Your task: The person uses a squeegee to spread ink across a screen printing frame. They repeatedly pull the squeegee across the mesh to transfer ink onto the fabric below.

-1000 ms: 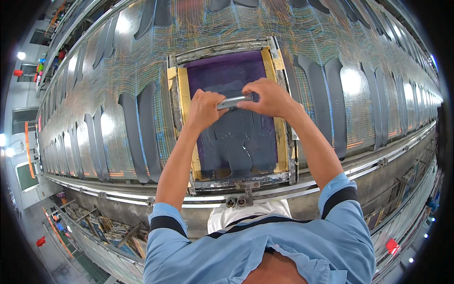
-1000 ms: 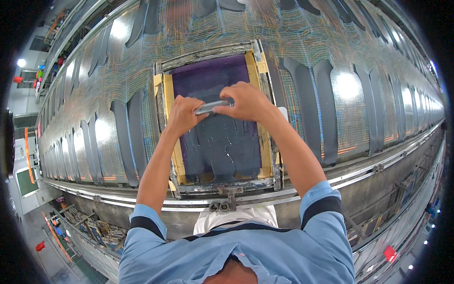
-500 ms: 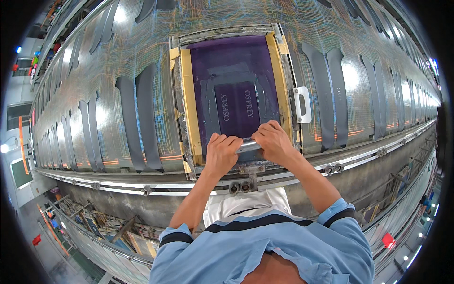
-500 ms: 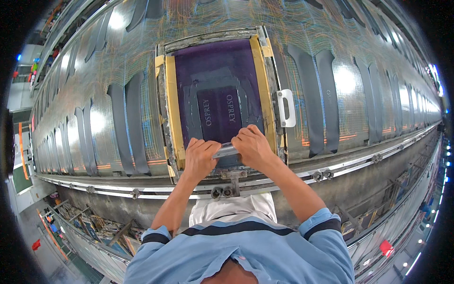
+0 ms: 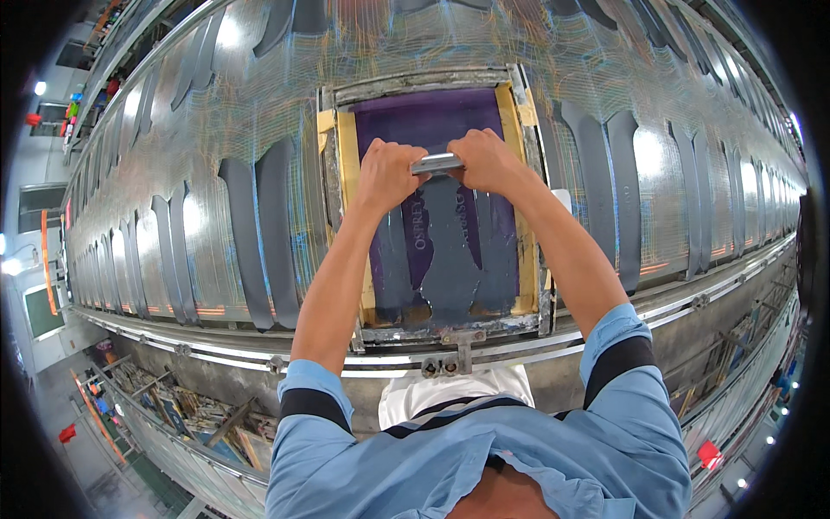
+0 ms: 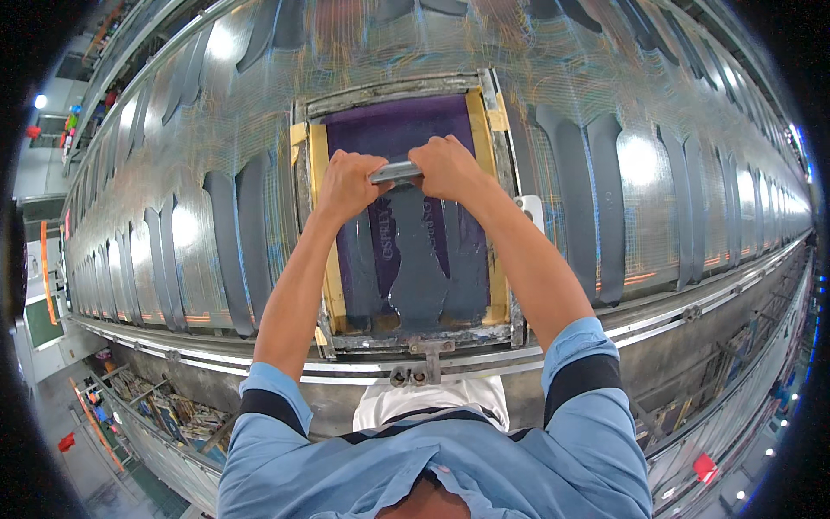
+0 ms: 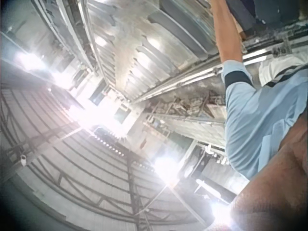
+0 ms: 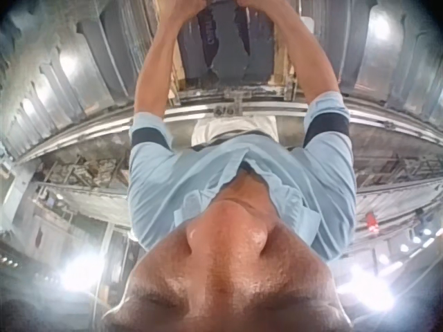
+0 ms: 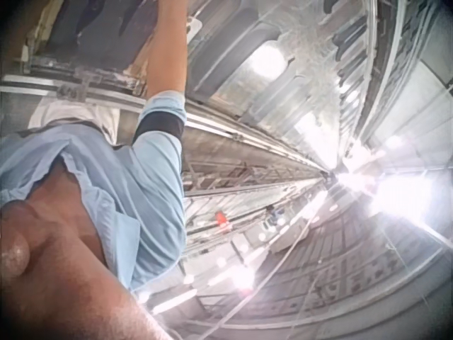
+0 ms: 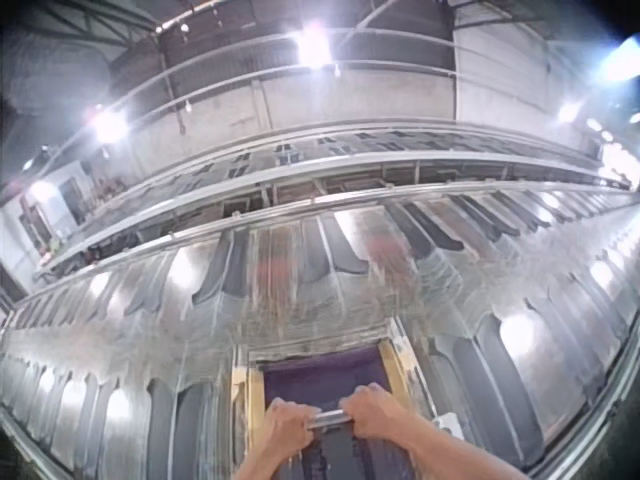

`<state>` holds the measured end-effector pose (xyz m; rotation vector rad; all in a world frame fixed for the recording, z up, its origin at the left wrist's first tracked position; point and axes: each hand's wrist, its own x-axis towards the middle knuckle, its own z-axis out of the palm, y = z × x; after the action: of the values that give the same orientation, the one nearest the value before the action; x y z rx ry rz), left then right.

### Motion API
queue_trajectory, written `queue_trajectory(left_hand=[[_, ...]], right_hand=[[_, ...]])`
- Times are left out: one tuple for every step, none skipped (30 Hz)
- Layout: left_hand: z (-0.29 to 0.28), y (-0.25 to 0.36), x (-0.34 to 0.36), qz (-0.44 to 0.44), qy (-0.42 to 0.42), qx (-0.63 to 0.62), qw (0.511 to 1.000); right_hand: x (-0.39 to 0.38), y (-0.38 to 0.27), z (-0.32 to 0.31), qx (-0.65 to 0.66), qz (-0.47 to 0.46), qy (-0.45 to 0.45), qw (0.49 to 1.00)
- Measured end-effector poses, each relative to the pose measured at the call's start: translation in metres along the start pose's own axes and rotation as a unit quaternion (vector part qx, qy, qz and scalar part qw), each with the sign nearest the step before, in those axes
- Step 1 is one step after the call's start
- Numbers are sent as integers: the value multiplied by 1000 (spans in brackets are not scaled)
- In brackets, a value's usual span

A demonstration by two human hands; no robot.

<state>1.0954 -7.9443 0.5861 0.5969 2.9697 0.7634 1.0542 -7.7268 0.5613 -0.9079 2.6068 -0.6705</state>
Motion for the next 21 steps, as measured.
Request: queue_trajectory(left_hand=[[5, 1, -5, 2, 7, 3, 1000], [9, 3, -14, 3, 15, 6, 1000], [13, 8, -23, 6, 24, 9, 1000], [18, 14, -37, 17, 34, 8, 999], [24, 24, -59, 27, 43, 6, 999], [30, 36, -80, 41, 54, 5, 998], [37, 52, -103, 37, 26, 24, 999], [40, 69, -132, 49, 41, 19, 998], [43, 80, -154, 37, 24, 4, 999], [44, 87, -166, 34, 30, 15, 999], [46, 92, -174, 31, 35, 25, 999], [43, 99, -175, 12, 48, 14, 999], [36, 107, -168, -5, 63, 5, 998], [30, 113, -164, -22, 77, -6, 997], [31, 110, -169, -13, 55, 10, 998], [38, 102, -178, -7, 34, 26, 999], [42, 95, -183, 1, 12, 40, 999], [43, 92, -189, -3, -9, 39, 999], [43, 93, -186, 1, -35, 37, 999], [40, 94, -180, 5, -58, 36, 998], [35, 93, -170, 10, -58, 24, 998]], right_hand=[[-4, -1, 5, -4, -8, 3, 1000], [-11, -4, 10, -8, -17, 6, 1000], [-21, -6, 14, -15, -26, 10, 1000], [-35, -12, 20, -16, -40, 17, 999], [-55, -21, 31, -17, -55, 23, 998], [-78, -29, 39, -21, -68, 33, 997], [-109, -34, 53, 1, -69, 49, 996], [-136, -43, 66, 23, -80, 67, 994], [-153, -53, 72, 36, -77, 71, 994], [-167, -61, 76, 49, -77, 74, 993], [-176, -67, 77, 62, -76, 77, 992], [-177, -75, 55, 82, -61, 40, 994], [-172, -69, 47, 101, -33, 87, 991], [-166, -57, 37, 121, -4, 134, 984], [-159, -44, 26, 141, 18, 181, 973], [-150, -22, 23, 70, 94, 271, 955], [-143, 5, 27, -1, 172, 357, 918], [-137, 24, 32, -14, 238, 382, 893], [-138, 45, 35, -27, 310, 409, 858], [-139, 61, 42, 12, 326, 388, 862], [-139, 76, 52, 53, 340, 364, 865]])
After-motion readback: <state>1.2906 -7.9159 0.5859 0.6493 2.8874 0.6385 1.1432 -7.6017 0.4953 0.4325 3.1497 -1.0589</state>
